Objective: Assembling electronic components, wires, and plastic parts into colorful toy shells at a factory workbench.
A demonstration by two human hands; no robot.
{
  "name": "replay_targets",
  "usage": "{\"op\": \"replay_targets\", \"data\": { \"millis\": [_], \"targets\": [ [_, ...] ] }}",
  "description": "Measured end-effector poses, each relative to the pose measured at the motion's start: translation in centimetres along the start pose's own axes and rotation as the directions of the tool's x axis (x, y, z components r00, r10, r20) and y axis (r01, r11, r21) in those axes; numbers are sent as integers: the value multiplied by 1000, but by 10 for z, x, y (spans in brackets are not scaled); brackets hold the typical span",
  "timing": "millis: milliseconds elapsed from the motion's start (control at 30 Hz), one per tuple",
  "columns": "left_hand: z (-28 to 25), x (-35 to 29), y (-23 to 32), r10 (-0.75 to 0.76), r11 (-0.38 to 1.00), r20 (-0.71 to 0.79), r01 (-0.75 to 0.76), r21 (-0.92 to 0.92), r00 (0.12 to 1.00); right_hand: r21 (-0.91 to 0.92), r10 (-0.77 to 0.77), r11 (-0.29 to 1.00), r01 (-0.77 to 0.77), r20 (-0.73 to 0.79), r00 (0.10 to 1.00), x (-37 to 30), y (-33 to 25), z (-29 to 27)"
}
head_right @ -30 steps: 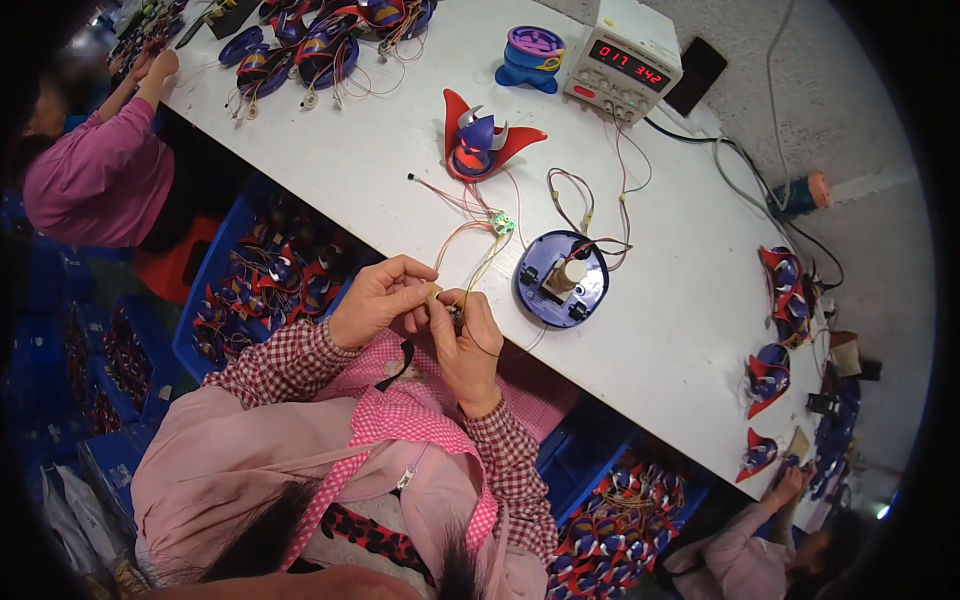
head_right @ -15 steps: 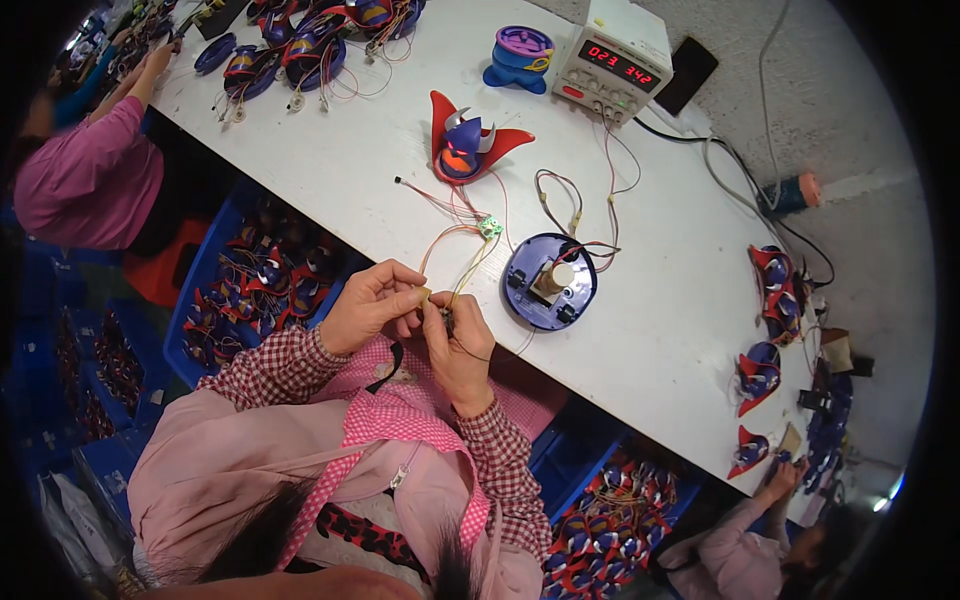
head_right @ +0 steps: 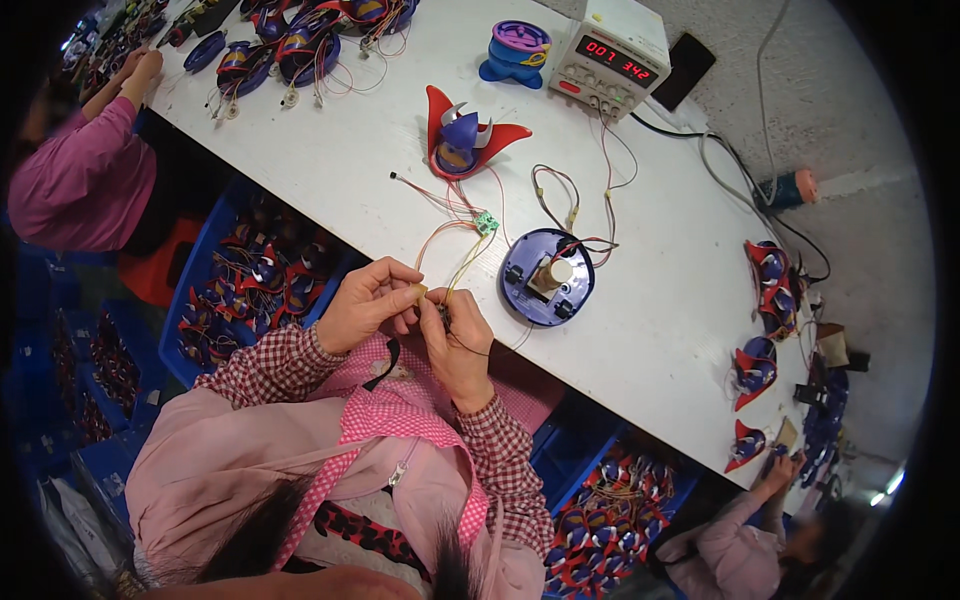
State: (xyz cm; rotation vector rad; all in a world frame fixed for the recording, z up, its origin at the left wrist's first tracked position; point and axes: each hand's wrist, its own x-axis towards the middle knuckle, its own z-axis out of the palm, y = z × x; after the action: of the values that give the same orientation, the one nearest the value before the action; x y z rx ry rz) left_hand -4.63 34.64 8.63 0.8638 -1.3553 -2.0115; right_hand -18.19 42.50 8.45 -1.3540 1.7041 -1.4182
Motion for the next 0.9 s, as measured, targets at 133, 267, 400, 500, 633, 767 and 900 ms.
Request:
{"op": "replay_targets", "data": {
  "millis": [133,267,400,500,633,767,900],
  "targets": [
    [0,0,-2,-1,999,4,1,-32,1000,-2,13,1000,-13,-4,1000,-1,1,1],
    [0,0,-3,-3,999,-4,3,-44,1000,-25,-12,1000,12,-6,1000,-1,4,2],
    [-1,-1,-5,-10,998,-15,9,-64,1000,-59,-82,995,81,-23,996,-2,4,5],
    [-1,-2,-7,-17,996,-27,15,-83,999,-100,-124,988,119,-46,991,-2,4,8],
    [-1,-1,-4,14,999,-28,-13,38,1000,-101,-131,987,126,-45,990,-6,9,6],
    [-12,4,12,181,823,58,-183,538,982,258,212,940,-222,66,975,-21,2,1],
    [-10,20,41,401,349,274,-423,836,874,422,330,846,-326,66,942,-40,-16,-14]
  ]
}}
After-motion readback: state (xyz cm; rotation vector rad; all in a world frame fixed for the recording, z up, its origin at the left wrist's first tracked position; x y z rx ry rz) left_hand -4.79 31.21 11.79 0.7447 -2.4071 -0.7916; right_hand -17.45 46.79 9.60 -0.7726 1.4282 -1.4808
